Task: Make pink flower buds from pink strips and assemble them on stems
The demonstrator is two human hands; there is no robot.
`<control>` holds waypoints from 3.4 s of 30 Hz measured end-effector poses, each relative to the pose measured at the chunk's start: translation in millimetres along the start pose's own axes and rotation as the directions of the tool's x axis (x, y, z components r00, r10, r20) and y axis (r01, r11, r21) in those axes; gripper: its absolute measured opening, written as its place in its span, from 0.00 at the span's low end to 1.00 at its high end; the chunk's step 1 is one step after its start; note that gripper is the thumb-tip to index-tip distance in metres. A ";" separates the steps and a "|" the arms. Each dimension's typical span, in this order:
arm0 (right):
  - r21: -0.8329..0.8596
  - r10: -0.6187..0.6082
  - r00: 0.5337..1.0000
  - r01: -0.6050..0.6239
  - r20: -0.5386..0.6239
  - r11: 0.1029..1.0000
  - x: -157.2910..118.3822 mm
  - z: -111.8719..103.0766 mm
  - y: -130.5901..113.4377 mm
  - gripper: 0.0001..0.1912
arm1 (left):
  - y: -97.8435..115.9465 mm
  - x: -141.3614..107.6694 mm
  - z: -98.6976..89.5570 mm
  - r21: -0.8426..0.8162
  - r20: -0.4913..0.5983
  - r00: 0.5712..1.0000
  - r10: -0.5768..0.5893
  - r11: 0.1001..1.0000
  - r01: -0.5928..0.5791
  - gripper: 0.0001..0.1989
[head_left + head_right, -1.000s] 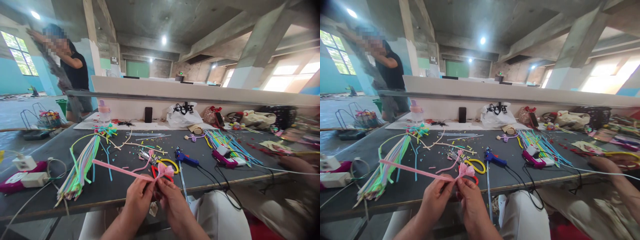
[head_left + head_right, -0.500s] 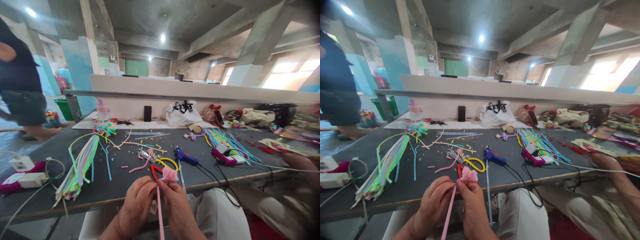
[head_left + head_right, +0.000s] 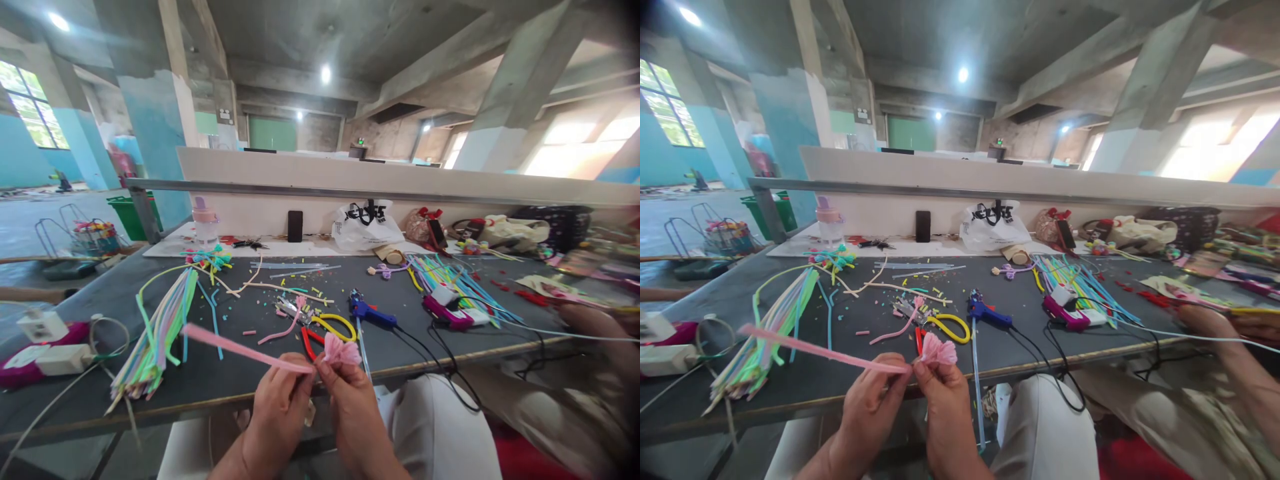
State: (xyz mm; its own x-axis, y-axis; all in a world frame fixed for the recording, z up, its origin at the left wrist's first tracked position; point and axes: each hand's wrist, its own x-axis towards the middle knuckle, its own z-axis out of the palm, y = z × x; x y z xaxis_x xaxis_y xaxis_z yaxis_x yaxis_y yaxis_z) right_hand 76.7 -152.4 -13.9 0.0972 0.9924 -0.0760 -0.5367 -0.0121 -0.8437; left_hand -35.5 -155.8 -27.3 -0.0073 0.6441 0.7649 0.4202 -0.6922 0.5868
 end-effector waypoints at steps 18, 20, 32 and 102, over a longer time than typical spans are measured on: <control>-0.212 -0.171 0.978 0.194 0.119 0.958 11.7 -14.2 -3.2 0.09 | 14.9 9.0 6.1 -0.615 0.738 0.390 -0.550 -0.312 0.724 0.09; -0.197 -0.150 0.980 0.174 0.132 0.965 13.6 -13.6 -0.9 0.10 | 14.5 9.1 6.3 -0.621 0.714 0.399 -0.576 -0.259 0.740 0.09; -0.076 0.126 0.990 -0.121 0.057 0.990 9.4 -2.5 7.6 0.16 | -12.0 4.0 -7.6 0.141 0.014 0.980 0.201 0.969 -0.201 0.09; -0.105 0.032 0.997 -0.025 0.071 0.994 -0.4 0.9 0.3 0.13 | -16.6 -7.5 -16.4 0.171 0.104 0.968 0.230 0.954 -0.245 0.12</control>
State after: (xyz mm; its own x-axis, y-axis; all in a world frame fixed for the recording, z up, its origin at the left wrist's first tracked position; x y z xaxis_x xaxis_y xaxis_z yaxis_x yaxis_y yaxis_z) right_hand 75.8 -152.7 -13.6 0.0200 0.9977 -0.0651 -0.4484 -0.0492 -0.8925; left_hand -57.4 -154.5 -38.4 0.1835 0.4979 0.8476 0.5581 -0.7626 0.3271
